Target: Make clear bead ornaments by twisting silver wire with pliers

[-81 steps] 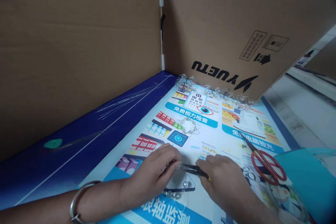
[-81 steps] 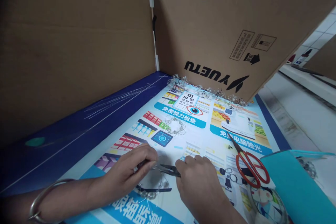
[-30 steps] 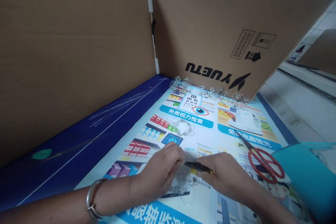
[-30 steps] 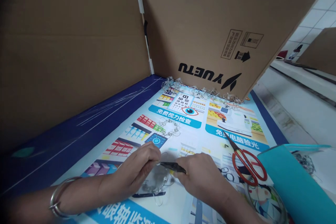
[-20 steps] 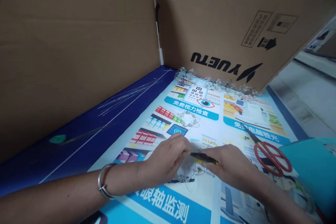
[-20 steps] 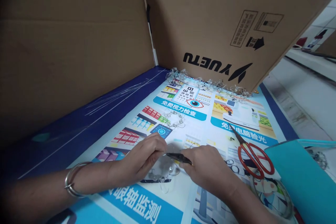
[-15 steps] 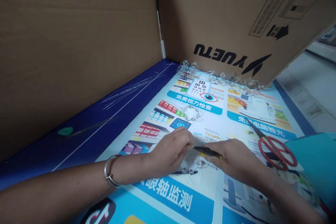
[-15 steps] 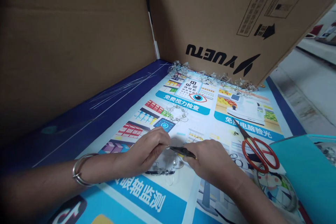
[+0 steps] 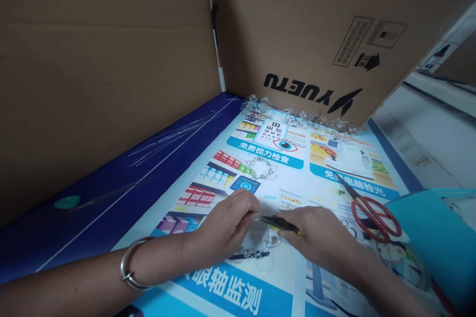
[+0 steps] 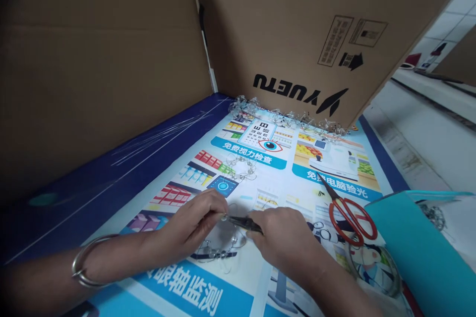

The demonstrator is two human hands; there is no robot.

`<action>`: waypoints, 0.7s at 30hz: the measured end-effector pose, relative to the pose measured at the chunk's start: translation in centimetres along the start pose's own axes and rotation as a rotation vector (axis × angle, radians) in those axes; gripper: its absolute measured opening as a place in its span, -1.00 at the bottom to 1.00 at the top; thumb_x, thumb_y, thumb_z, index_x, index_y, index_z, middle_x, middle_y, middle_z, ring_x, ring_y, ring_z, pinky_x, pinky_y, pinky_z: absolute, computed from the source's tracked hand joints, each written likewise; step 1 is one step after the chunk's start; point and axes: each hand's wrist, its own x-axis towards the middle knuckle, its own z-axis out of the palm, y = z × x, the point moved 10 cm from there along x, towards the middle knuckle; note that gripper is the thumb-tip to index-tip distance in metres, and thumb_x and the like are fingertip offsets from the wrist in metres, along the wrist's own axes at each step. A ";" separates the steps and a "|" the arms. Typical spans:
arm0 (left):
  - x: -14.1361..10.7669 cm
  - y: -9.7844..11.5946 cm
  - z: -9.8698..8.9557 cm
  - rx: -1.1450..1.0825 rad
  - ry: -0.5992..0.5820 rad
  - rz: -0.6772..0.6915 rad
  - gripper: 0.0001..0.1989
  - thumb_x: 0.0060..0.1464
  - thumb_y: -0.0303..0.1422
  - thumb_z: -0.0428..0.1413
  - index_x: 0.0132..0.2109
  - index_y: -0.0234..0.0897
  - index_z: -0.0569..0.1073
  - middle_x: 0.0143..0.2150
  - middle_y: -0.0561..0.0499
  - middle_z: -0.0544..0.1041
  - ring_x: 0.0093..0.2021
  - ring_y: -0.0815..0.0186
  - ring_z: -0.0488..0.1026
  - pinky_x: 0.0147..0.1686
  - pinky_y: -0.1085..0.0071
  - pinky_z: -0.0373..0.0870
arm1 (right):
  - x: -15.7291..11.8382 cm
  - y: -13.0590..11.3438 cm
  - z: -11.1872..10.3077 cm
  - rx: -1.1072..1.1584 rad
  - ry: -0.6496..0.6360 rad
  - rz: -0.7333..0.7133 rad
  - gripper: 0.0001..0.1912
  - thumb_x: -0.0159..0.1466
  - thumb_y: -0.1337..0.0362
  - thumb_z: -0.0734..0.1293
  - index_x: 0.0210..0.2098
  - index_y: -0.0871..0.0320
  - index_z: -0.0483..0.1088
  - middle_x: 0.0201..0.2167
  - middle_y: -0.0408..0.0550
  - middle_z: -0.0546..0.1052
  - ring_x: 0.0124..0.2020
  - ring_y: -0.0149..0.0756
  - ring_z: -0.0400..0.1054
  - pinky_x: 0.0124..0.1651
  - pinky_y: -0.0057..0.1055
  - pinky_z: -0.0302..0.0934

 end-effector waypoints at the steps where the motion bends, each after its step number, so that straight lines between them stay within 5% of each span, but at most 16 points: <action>1: 0.0 0.0 -0.1 -0.001 0.011 -0.005 -0.88 0.16 -0.56 -0.14 -0.26 -0.29 0.24 -0.35 -0.02 0.32 -0.33 0.31 0.22 -0.35 0.35 0.19 | -0.1 0.1 0.0 0.000 0.002 0.007 -0.80 0.21 0.17 0.20 -0.21 -0.03 0.39 -0.31 -0.17 0.52 -0.29 -0.24 0.38 -0.38 -0.43 0.01; 21: -0.3 1.5 -1.0 -0.043 0.037 0.107 -0.81 0.09 -0.62 -0.13 -0.21 -0.30 0.27 -0.32 -0.04 0.38 -0.33 0.31 0.27 -0.31 0.32 0.22 | -0.8 -0.3 0.1 0.008 0.031 0.017 -0.83 0.21 0.25 0.17 -0.29 0.03 0.39 -0.40 -0.12 0.45 -0.33 -0.30 0.34 -0.36 -0.45 0.03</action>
